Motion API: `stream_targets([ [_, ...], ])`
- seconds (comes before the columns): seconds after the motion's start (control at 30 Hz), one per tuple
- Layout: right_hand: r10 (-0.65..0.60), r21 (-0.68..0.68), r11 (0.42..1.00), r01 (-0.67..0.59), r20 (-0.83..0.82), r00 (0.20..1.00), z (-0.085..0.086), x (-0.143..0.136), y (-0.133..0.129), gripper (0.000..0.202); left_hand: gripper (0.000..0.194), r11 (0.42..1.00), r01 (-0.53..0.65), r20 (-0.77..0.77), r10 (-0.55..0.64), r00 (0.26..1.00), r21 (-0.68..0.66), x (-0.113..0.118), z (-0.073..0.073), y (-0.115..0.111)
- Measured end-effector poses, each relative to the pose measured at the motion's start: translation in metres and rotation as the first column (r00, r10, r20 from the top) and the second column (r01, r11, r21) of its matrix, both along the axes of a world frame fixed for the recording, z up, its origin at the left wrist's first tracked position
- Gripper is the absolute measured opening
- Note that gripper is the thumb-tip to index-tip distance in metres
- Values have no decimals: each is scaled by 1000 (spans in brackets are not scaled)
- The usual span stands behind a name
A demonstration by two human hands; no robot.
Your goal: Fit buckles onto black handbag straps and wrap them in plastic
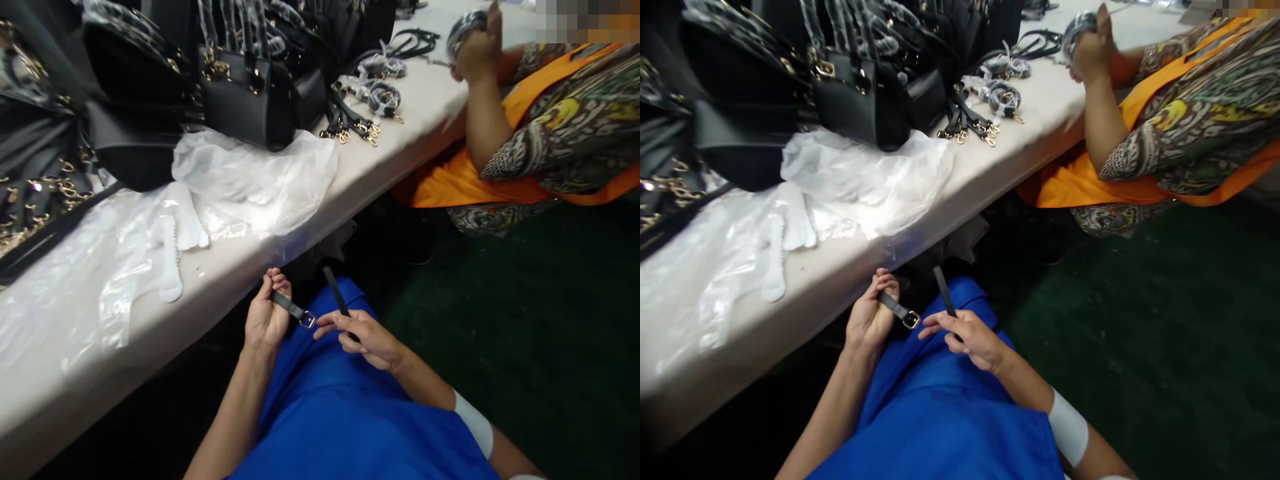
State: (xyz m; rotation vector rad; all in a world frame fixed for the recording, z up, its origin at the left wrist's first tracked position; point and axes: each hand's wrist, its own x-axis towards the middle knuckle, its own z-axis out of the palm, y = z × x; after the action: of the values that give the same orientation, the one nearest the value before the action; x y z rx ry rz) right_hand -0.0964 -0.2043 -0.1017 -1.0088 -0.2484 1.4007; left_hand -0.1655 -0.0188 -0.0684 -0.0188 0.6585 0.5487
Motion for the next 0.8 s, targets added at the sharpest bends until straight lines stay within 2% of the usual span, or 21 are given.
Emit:
stream_targets([
  [0.17,-17,35,999,18,-17,1000,3,-13,13,35,24,1000,8,-47,-7,999,27,5,-4,-7],
  [0.27,-11,10,1000,11,11,1000,2,-16,19,33,24,998,31,-86,-27,996,54,7,-7,-12],
  [0.37,-68,-26,997,78,269,961,2,-14,19,30,22,993,62,-142,-47,989,100,2,-13,-15],
  [0.4,-88,-30,994,109,395,915,3,-11,17,30,21,990,71,-168,-50,984,120,-3,-16,-16],
  [0.47,-108,-13,989,150,633,766,5,-5,13,28,17,975,123,-240,-77,968,187,-16,-23,-19],
  [0.53,-105,20,988,152,809,578,7,2,7,23,14,912,307,-322,-215,922,271,-36,-31,-20],
  [0.57,-108,45,989,144,877,468,8,6,4,21,16,834,450,-384,-320,866,319,-47,-34,-21],
  [0.6,-117,77,989,125,929,351,9,10,1,20,20,716,593,-472,-406,783,368,-58,-38,-20],
  [0.63,-129,108,989,100,964,232,9,14,-1,20,26,572,708,-584,-430,688,414,-69,-40,-19],
  [0.67,-144,137,988,68,982,119,10,17,-4,21,31,419,787,-712,-362,602,453,-77,-41,-18],
  [0.7,-164,164,986,30,986,13,10,20,-5,21,32,266,828,-811,-202,549,494,-84,-40,-16],
  [0.73,-188,187,982,-13,979,-81,12,22,-6,23,31,111,833,-839,3,544,541,-87,-38,-15],
  [0.77,-214,208,977,-53,964,-161,13,24,-7,26,26,-52,811,-792,187,581,583,-88,-33,-14],
  [0.8,-238,224,971,-87,945,-224,15,25,-6,29,23,-222,765,-703,303,643,605,-86,-27,-14],
])
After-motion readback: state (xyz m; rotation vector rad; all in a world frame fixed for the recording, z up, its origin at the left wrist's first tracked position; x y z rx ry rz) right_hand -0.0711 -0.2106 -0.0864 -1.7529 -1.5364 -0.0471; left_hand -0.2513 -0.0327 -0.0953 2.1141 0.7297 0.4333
